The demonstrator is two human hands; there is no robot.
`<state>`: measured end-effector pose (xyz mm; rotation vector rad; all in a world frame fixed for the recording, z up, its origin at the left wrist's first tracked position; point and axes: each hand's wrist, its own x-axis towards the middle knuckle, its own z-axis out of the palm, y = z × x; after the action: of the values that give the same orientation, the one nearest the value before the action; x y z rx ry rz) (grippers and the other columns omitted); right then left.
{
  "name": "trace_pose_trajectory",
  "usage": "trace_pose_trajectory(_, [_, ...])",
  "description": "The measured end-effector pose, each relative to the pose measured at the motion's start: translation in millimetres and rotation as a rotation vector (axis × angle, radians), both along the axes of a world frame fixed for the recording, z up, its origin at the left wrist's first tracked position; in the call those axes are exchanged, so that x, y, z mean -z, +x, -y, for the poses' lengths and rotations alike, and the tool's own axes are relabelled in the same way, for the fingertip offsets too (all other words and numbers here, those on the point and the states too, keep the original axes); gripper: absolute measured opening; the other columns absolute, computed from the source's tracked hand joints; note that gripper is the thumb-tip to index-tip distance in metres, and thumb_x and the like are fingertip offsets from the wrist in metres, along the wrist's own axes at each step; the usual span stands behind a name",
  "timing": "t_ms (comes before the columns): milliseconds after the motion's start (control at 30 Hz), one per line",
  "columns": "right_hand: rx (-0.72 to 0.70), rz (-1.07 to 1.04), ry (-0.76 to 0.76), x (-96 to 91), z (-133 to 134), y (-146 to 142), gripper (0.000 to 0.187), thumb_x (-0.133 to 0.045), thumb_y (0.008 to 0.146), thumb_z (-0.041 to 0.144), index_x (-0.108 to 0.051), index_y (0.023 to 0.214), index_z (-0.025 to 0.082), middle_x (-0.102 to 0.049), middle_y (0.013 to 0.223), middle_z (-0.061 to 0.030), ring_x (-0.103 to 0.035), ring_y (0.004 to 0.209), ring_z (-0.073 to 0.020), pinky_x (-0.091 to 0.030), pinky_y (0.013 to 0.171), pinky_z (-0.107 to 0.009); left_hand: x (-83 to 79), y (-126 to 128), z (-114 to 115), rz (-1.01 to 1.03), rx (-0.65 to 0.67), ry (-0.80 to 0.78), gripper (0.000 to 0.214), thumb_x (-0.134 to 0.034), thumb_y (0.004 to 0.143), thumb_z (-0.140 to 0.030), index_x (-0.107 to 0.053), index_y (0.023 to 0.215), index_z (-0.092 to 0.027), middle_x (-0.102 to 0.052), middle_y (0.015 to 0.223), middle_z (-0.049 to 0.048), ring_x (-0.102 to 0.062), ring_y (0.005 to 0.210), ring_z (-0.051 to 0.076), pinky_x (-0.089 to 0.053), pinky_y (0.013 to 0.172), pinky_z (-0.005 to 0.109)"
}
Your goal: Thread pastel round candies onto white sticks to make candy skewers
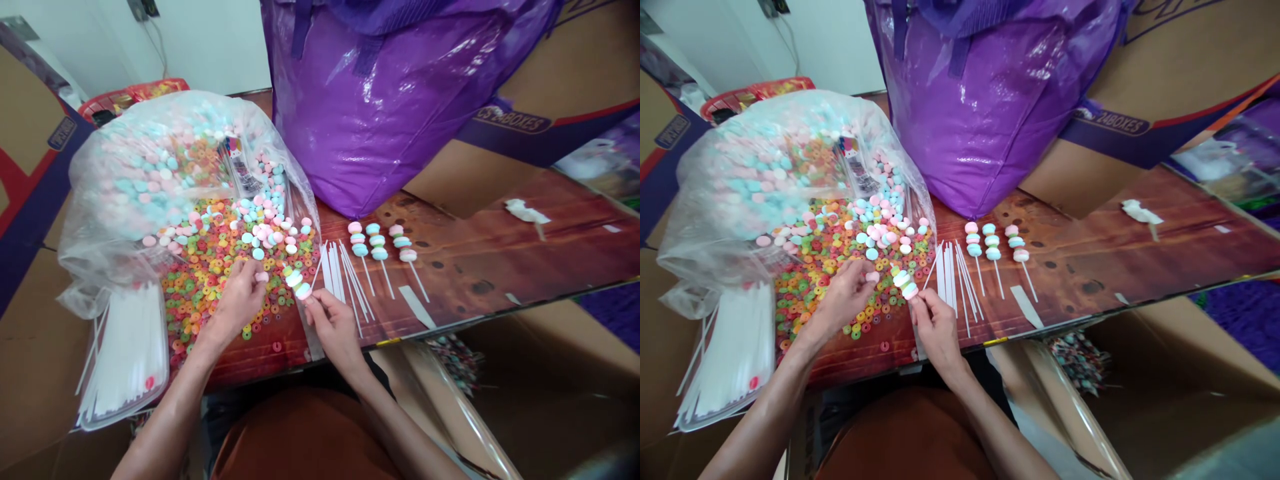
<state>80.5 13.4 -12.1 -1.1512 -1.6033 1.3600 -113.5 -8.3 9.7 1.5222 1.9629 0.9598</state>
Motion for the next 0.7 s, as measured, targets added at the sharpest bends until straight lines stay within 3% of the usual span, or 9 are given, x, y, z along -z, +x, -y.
trace_pose_trajectory(100, [-0.019,-0.004,-0.012,-1.2,0.9,0.7,0.032,-0.050,0.095,0.034,-0.049,0.065,0.021,-0.045,0.057,0.0049,-0.044,0.053,-0.0107,-0.036,0.053,-0.023,-4.2,-2.0,3.7,0.440,-0.074,0.014,0.018,-0.063,0.081,-0.030,-0.049,0.091,-0.021,-0.059,0.083,-0.0003,-0.061,0.072,0.014,-0.050,0.066,0.027])
trace_pose_trajectory(200, [-0.074,-0.009,-0.037,-2.5,3.8,0.2,0.031,-0.049,0.095,0.035,-0.049,0.067,0.021,-0.045,0.057,0.0048,-0.044,0.053,-0.0109,-0.035,0.052,-0.023,-9.2,-2.0,8.2,0.684,-0.168,0.048,0.034,-0.074,0.074,-0.036,-0.055,0.097,-0.019,-0.066,0.090,0.0010,-0.063,0.071,0.013,-0.051,0.070,0.028])
trace_pose_trajectory(300, [-0.142,0.020,-0.013,-4.1,8.6,-2.6,0.030,-0.048,0.096,0.035,-0.049,0.069,0.021,-0.046,0.058,0.0045,-0.044,0.053,-0.0108,-0.034,0.051,-0.023,-9.0,-0.1,12.0,0.799,-0.228,0.051,0.042,-0.079,0.071,-0.039,-0.064,0.103,-0.017,-0.068,0.090,0.0025,-0.063,0.075,0.013,-0.051,0.074,0.027])
trace_pose_trajectory(433, [-0.191,0.047,0.067,-7.4,13.6,-7.5,0.027,-0.046,0.097,0.032,-0.054,0.073,0.021,-0.047,0.058,0.0042,-0.044,0.051,-0.0105,-0.034,0.050,-0.023,-2.3,1.3,14.9,0.931,-0.293,0.115,0.039,-0.085,0.064,-0.035,-0.069,0.095,-0.017,-0.070,0.092,0.0031,-0.063,0.081,0.014,-0.050,0.074,0.025])
trace_pose_trajectory(700, [-0.201,0.060,0.091,-12.5,12.5,-9.2,0.026,-0.047,0.095,0.031,-0.053,0.072,0.021,-0.047,0.056,0.0042,-0.044,0.049,-0.0102,-0.032,0.047,-0.022,9.2,3.8,17.3,0.850,-0.344,0.245,0.031,-0.085,0.065,-0.032,-0.068,0.087,-0.018,-0.071,0.083,0.0006,-0.064,0.076,0.014,-0.051,0.070,0.026])
